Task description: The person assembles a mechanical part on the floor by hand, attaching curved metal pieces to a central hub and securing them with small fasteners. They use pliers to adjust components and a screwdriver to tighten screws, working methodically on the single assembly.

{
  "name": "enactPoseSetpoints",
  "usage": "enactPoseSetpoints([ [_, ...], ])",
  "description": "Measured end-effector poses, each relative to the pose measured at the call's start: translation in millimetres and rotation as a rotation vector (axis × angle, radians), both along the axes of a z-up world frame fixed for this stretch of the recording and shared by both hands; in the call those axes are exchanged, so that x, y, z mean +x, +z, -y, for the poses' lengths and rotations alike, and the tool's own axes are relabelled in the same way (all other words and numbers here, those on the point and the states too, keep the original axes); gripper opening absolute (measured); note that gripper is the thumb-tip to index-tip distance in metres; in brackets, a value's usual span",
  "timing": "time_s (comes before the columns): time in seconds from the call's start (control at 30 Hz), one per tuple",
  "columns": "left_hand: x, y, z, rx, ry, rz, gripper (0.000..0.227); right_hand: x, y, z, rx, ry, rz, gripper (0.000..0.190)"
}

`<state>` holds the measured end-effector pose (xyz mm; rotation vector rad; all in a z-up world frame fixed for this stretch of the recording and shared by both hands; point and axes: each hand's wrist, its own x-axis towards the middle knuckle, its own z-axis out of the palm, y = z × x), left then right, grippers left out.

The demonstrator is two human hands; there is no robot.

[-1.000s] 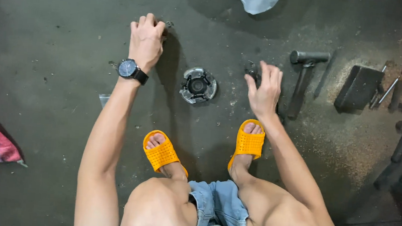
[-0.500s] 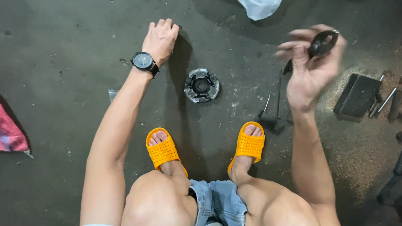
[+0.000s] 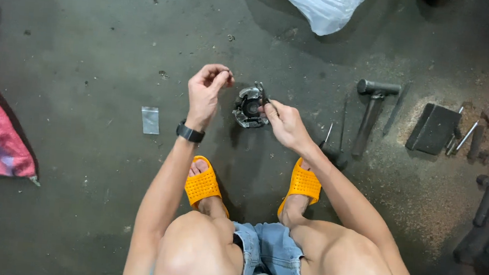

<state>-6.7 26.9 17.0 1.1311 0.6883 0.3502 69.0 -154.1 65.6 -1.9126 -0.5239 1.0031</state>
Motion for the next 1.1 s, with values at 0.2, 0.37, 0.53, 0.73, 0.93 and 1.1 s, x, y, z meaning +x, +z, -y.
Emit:
enactPoseSetpoints([
  [0.2, -18.8, -7.0, 14.9, -0.096, 0.150, 0.037, 0.016, -8.0, 19.6, -30.8, 0.014, 0.105, 0.087, 0.041],
  [0.37, -19.9, 15.0, 9.3, 0.023, 0.144, -0.017, 0.017, -18.6, 15.6, -37.0, 0.025, 0.080, 0.043, 0.044],
  [0.53, -20.8, 18.6, 12.1, 0.144, 0.138, -0.072, 0.010, -23.2, 9.0, -34.4, 0.031, 0.073, 0.065, 0.047],
  [0.73, -22.2, 29.4, 14.3, 0.428, 0.112, -0.002, 0.009, -26.4, 30.0, -42.0, 0.034, 0.070, 0.109, 0.047],
  [0.93, -20.5, 33.1, 15.9, 0.616, 0.081, 0.072, 0.011, -28.9, 15.3, -36.7, -0.052, 0.105, 0.287, 0.050],
  [1.1, -17.2, 31.2, 24.8, 0.711, 0.120, 0.081, 0.011, -33.3, 12.5, -34.7, -0.082, 0.039, 0.456, 0.049],
])
